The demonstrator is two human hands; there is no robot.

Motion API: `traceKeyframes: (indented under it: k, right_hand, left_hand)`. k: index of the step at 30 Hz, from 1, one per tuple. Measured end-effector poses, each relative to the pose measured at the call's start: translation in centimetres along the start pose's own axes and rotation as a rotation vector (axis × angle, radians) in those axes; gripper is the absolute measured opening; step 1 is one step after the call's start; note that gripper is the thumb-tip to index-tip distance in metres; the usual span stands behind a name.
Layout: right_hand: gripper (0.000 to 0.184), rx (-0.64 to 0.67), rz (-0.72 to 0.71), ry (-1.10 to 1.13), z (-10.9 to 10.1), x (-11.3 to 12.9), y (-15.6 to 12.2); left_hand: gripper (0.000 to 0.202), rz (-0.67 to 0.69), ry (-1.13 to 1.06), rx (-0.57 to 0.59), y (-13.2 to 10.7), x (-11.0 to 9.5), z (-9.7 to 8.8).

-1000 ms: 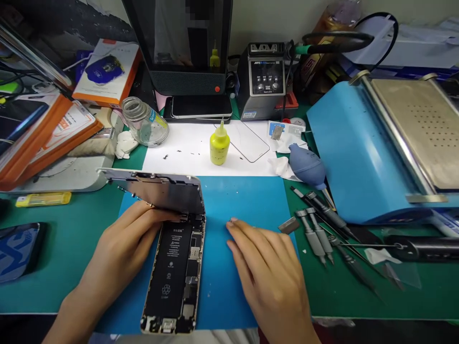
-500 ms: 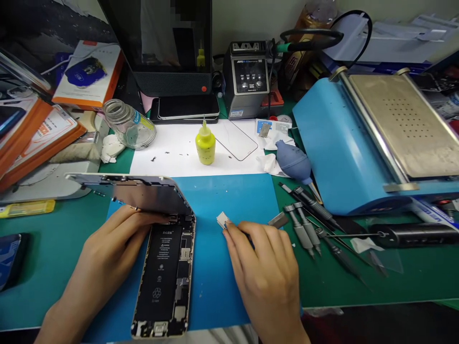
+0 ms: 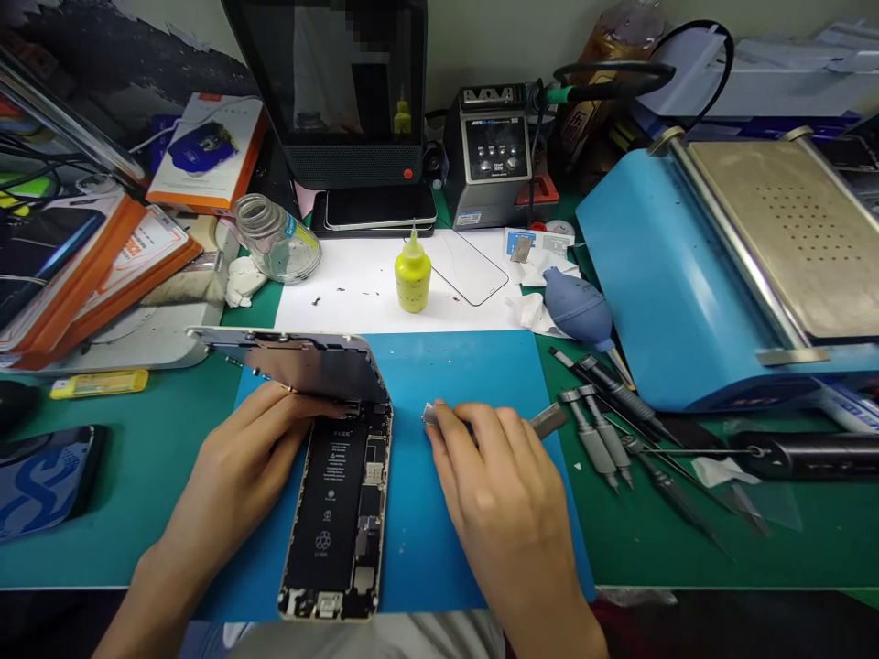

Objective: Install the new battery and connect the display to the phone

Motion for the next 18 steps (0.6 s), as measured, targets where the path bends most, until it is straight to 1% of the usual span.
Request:
traceKeyframes:
  k: [3,6,11,14,16,17,18]
  right_hand:
    - [0.019,-0.003,-0.060,0.029,-0.2,0.1,0.1]
    - [0.018,-0.031,-0.086,0.094,-0.1,1.0,0.4]
    - [0.021,-0.054,-0.104,0.156,0.9,2.8,1.0]
    - [0.028,-0.055,-0.089,0.182,1.4,2.9,1.2]
    - [0.032,-0.062,-0.051,0.206,1.4,2.7,1.2]
    - [0.029,-0.074,-0.019,0.210,1.3,2.7,1.2]
    - [0.021,-0.091,0.020,0.205,1.1,2.7,1.1]
  left_hand:
    - [0.032,0.012,0.008,-0.010,-0.1,0.0,0.0]
    - [0.031,0.023,0.015,-0.026,-0.1,0.0,0.0]
    - [0.030,0.036,0.024,-0.044,0.1,-0.2,-0.1]
    - [0.031,0.044,0.028,-0.046,0.1,-0.3,-0.1]
    - [0.031,0.045,0.026,-0.045,0.2,-0.3,-0.2]
    - [0.031,0.043,0.024,-0.045,0.2,-0.3,-0.2]
    - [0.031,0.040,0.023,-0.046,0.2,-0.3,-0.2]
Point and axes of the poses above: each hand's wrist, its own y-axis towards the middle knuckle, its own z-axis out of the palm, x = y × z, the point moved 3 cm from there along y, towards the middle knuckle, and after that the axes turned 14 degrees about -z, right-handed, at the moved point
